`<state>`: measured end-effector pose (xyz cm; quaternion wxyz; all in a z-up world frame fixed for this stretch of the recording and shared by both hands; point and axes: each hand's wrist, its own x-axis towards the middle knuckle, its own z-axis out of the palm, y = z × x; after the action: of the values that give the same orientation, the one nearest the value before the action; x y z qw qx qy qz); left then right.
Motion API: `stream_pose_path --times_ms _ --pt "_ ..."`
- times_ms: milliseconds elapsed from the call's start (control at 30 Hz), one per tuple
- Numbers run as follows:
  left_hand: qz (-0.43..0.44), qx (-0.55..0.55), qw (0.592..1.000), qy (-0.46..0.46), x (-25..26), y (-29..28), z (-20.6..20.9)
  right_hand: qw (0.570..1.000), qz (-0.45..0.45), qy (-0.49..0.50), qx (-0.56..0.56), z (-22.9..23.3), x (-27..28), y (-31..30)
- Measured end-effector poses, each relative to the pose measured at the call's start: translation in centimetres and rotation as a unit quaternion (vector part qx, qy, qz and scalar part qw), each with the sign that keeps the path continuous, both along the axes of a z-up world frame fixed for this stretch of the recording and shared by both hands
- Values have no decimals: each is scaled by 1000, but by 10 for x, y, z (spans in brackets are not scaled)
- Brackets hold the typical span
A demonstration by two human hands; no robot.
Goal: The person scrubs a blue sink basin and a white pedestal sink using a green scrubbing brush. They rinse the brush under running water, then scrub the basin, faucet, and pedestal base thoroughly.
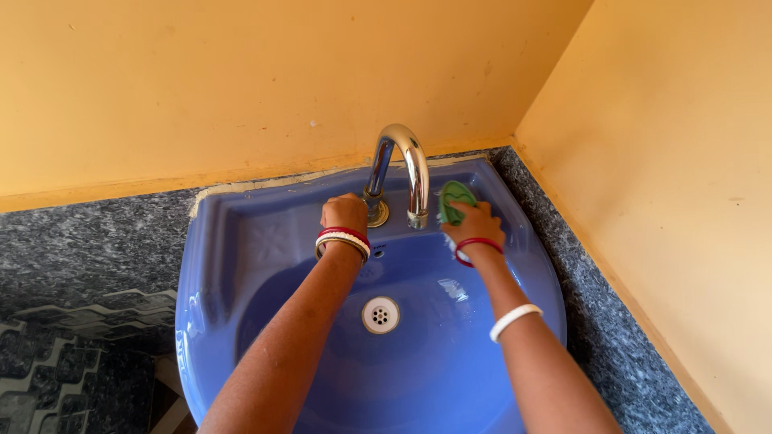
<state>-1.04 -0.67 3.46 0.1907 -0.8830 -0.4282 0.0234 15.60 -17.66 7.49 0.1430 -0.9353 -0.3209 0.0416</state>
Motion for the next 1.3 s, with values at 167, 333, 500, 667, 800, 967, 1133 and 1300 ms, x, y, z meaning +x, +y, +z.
stream_pose_path --times_ms 167,333,500,667,800,967,1133,1300 --pt "-22 -28 999 23 -6 -3 9 999 -32 -23 30 -6 8 -21" --pt "-34 -42 998 34 -10 -3 19 994 4 -113 -3 -11 -28 -10" --pt "-32 -45 998 28 -10 2 10 991 27 -133 -7 -30 -83 10" --pt "-18 -55 998 -32 -10 9 7 992 54 -116 13 -25 -95 13" --pt "-28 31 999 -6 -19 6 12 991 87 -94 32 -14 -89 -7" --pt "-156 -26 963 -220 -45 -5 5 990 96 17 101 -12 -86 -36" --pt "-184 -18 891 -416 -56 -10 2 813 -8 507 287 -25 -120 -59" --pt "-135 -66 872 -466 -63 -19 4 665 -131 646 352 -41 -137 -62"
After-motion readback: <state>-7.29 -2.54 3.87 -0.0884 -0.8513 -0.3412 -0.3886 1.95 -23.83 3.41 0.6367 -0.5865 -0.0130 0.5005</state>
